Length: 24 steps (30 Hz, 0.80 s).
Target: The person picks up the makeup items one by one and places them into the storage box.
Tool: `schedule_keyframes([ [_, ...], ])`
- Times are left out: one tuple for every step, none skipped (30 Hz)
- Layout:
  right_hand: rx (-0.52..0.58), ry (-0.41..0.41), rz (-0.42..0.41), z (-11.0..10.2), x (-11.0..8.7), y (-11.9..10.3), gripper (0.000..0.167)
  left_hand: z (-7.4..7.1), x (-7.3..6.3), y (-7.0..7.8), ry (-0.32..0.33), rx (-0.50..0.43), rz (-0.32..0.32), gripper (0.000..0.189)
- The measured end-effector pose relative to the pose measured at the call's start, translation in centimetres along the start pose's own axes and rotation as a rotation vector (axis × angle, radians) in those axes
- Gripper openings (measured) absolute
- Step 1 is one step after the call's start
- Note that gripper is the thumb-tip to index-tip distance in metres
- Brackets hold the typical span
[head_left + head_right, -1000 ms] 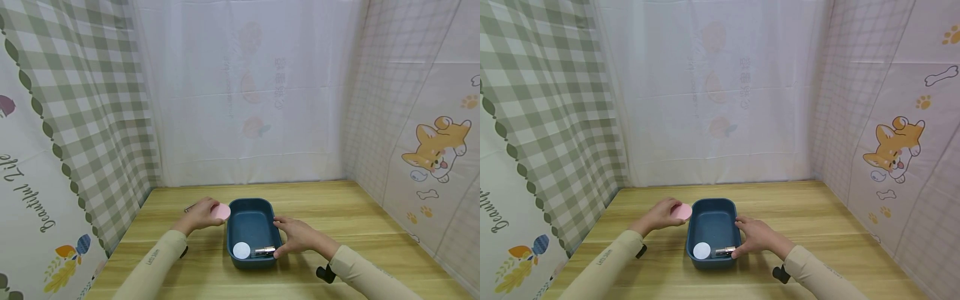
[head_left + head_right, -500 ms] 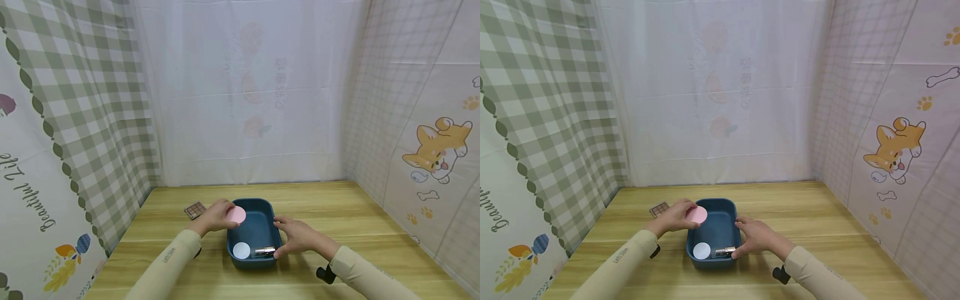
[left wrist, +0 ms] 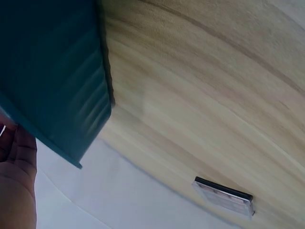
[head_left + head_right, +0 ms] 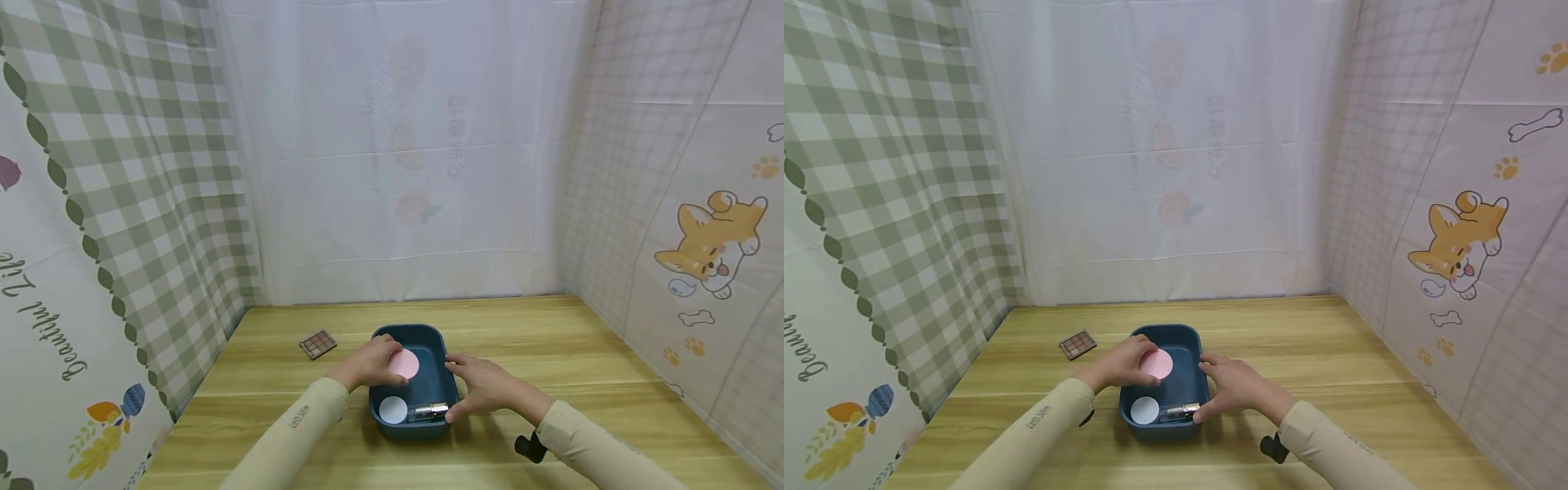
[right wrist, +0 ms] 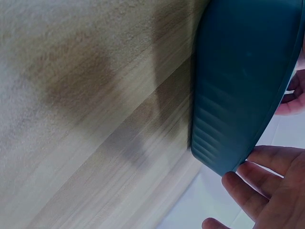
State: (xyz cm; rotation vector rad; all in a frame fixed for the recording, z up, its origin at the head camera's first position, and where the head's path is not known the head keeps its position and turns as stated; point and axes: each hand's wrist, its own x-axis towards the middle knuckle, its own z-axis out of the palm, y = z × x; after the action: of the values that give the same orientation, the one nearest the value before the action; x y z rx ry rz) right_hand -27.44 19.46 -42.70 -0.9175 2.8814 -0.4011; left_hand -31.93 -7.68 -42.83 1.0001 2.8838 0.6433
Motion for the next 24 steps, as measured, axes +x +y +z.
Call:
schedule_keyframes([
  [0.001, -0.002, 0.002, 0.0, 0.0, 0.0, 0.103, 0.1, 0.1, 0.1, -0.007, 0.007, -0.001, 0.062],
  [0.003, -0.003, 0.003, -0.1, 0.0, 0.0, 0.104, 0.3, 0.2, 0.1, -0.013, 0.019, 0.000, 0.062],
  [0.007, -0.005, 0.005, -0.1, 0.1, 0.0, 0.103, 0.4, 0.3, 0.2, -0.017, 0.027, -0.001, 0.063],
  [0.009, -0.007, 0.006, -0.1, 0.1, 0.0, 0.103, 0.5, 0.3, 0.2, -0.021, 0.039, 0.000, 0.062],
  [0.011, -0.009, 0.006, -0.1, 0.1, -0.1, 0.103, 0.6, 0.4, 0.2, -0.022, 0.051, 0.004, 0.062],
  [0.012, -0.011, 0.007, -0.2, 0.1, -0.1, 0.104, 0.7, 0.5, 0.2, -0.026, 0.064, 0.003, 0.062],
  [0.013, -0.013, 0.008, -0.2, 0.1, -0.1, 0.104, 0.8, 0.6, 0.1, -0.030, 0.077, 0.003, 0.062],
  [0.014, -0.014, 0.008, -0.2, 0.0, -0.1, 0.104, 0.9, 0.7, 0.1, -0.034, 0.088, 0.005, 0.061],
  [0.014, -0.015, 0.010, -0.2, 0.0, -0.2, 0.104, 0.9, 0.8, 0.1, -0.038, 0.092, 0.004, 0.061],
  [0.012, -0.015, 0.011, -0.2, 0.0, -0.2, 0.104, 1.0, 0.9, 0.1, -0.045, 0.100, 0.004, 0.062],
  [0.010, -0.015, 0.010, -0.2, 0.0, -0.1, 0.104, 1.1, 1.0, 0.1, -0.051, 0.105, 0.006, 0.062],
  [0.008, -0.014, 0.010, -0.2, 0.0, -0.1, 0.104, 1.1, 1.1, 0.1, -0.060, 0.114, 0.005, 0.062],
  [0.006, -0.013, 0.010, -0.2, 0.0, -0.1, 0.104, 1.2, 1.2, 0.2, -0.068, 0.124, 0.007, 0.062],
  [0.005, -0.012, 0.009, -0.2, 0.0, -0.1, 0.104, 1.3, 1.3, 0.2, -0.077, 0.130, 0.005, 0.062],
  [0.003, -0.011, 0.007, -0.2, 0.0, 0.0, 0.104, 1.3, 1.4, 0.3, -0.087, 0.138, 0.000, 0.062],
  [0.001, -0.009, 0.004, -0.2, 0.0, 0.0, 0.104, 1.4, 1.4, 0.3, -0.096, 0.150, -0.002, 0.062],
  [0.000, -0.009, 0.002, -0.2, 0.0, 0.0, 0.104, 1.5, 1.4, 0.4, -0.102, 0.160, -0.003, 0.062],
  [0.001, -0.009, 0.002, -0.2, 0.1, 0.0, 0.104, 1.6, 1.5, 0.4, -0.110, 0.173, -0.006, 0.061],
  [0.001, -0.010, 0.003, -0.1, 0.1, -0.1, 0.104, 1.8, 1.5, 0.4, -0.118, 0.183, -0.010, 0.061],
  [0.001, -0.011, 0.004, -0.1, 0.1, -0.1, 0.104, 1.9, 1.5, 0.5, -0.125, 0.190, -0.016, 0.061],
  [0.001, -0.013, 0.006, -0.1, 0.1, -0.1, 0.104, 2.0, 1.5, 0.5, -0.130, 0.199, -0.019, 0.061],
  [0.002, -0.015, 0.009, -0.1, 0.1, -0.1, 0.104, 2.1, 1.5, 0.5, -0.133, 0.203, -0.022, 0.061],
  [0.002, -0.018, 0.012, -0.1, 0.1, -0.1, 0.104, 2.2, 1.5, 0.5, -0.136, 0.205, -0.026, 0.061],
  [0.001, -0.020, 0.014, -0.1, 0.1, -0.1, 0.104, 2.3, 1.5, 0.5, -0.141, 0.207, -0.032, 0.061],
])
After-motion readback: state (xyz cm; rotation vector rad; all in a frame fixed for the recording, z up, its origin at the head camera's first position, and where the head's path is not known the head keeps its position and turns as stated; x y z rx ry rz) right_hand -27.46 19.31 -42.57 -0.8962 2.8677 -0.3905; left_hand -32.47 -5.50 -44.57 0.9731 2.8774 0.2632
